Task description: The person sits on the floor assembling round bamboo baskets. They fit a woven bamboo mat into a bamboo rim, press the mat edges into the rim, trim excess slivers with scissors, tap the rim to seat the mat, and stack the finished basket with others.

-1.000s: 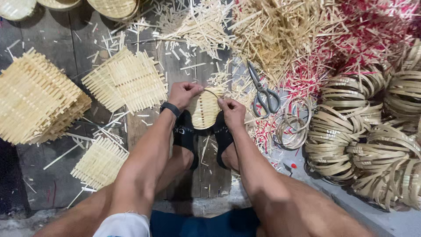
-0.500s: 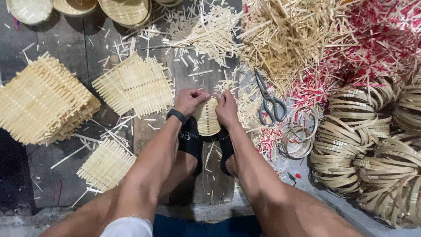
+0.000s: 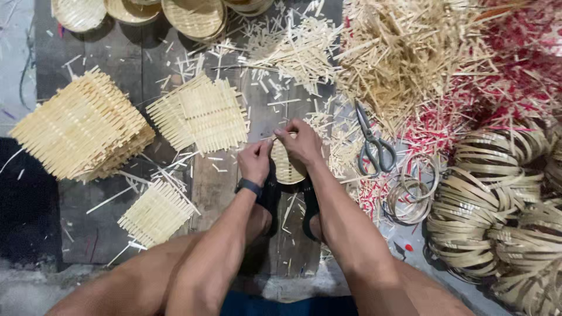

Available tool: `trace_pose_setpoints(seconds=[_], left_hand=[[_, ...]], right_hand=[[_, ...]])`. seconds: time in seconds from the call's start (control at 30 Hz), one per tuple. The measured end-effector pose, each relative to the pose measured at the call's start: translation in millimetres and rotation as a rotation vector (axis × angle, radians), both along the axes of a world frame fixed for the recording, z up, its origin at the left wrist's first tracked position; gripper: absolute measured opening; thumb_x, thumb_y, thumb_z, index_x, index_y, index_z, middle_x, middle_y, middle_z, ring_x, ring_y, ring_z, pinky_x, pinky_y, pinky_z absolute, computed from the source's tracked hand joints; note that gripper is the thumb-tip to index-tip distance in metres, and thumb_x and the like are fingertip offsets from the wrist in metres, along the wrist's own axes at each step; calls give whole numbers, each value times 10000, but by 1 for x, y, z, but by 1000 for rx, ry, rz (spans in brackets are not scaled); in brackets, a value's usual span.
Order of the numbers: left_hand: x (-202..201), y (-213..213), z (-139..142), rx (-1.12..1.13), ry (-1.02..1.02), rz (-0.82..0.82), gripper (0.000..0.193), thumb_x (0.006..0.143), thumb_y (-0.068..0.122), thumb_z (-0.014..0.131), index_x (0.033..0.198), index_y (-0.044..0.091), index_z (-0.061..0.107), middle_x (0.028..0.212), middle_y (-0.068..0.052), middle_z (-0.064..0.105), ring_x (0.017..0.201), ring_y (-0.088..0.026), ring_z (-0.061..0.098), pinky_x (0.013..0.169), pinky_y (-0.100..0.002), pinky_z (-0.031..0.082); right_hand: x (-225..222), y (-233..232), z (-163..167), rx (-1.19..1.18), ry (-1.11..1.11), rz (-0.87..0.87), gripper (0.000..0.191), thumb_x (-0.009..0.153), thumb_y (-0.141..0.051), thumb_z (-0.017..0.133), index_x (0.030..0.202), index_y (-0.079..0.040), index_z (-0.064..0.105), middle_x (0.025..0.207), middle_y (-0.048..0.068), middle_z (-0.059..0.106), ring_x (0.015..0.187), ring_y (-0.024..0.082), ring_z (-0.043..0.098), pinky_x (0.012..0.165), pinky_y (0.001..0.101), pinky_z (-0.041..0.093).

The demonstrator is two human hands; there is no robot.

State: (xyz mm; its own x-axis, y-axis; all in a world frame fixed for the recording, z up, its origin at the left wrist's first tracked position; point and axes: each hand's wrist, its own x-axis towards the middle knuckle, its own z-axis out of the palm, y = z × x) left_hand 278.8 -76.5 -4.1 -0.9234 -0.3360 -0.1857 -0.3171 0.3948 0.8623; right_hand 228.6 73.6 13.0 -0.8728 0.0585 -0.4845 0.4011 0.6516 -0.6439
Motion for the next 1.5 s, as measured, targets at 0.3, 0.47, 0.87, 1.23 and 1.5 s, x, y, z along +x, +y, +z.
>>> trace_pose_setpoints(seconds=[0.3, 0.47, 0.87, 1.23, 1.5], left_hand=[[-25, -17, -5, -201, -208, -297, 292, 923, 340, 743, 1023, 77, 821, 925, -156, 756, 894, -330, 724, 842, -433, 564], [-24, 17, 3, -571, 416, -842, 799, 783, 138, 778, 1511, 144, 448, 1507, -225, 461, 1348, -435, 420, 1092, -550, 360], [-12, 26, 50, -503, -44, -1054, 1315, 465, 417, 979, 1571, 155, 316, 1531, -218, 316, 1451, -467, 245, 1177, -610, 229], [-4, 25, 34, -508, 126, -1009, 1235, 553, 470, 967, 1587, 149, 373, 1533, -235, 336, 1420, -485, 297, 1164, -618, 271], [-42, 27, 63, -250, 63, -825, 979, 527, 240, 928, 1421, 53, 576, 1325, -223, 647, 1213, -386, 615, 1057, -419, 493]], right_hand=[[14, 2, 3, -132, 352, -71, 269, 940, -354, 711, 944, -89, 755, 817, 111, 660, 759, 281, 653, 685, 382, 502], [122, -2, 6, -244, 237, -834, 384, 1076, -247, 566, 885, 49, 718, 767, 105, 701, 717, 172, 640, 647, 328, 505], [138, -44, 6, -1016, -41, -1761, 223, 901, -167, 756, 1058, -15, 712, 904, 63, 708, 771, 192, 671, 732, 352, 584], [131, -48, 11, -895, 316, -1550, 211, 962, -154, 790, 1022, 36, 717, 991, 56, 724, 850, 156, 630, 770, 291, 525], [158, 16, 57, -1212, -44, -1022, 278, 1011, -320, 669, 1019, -44, 640, 834, 50, 670, 815, 204, 647, 715, 342, 548]])
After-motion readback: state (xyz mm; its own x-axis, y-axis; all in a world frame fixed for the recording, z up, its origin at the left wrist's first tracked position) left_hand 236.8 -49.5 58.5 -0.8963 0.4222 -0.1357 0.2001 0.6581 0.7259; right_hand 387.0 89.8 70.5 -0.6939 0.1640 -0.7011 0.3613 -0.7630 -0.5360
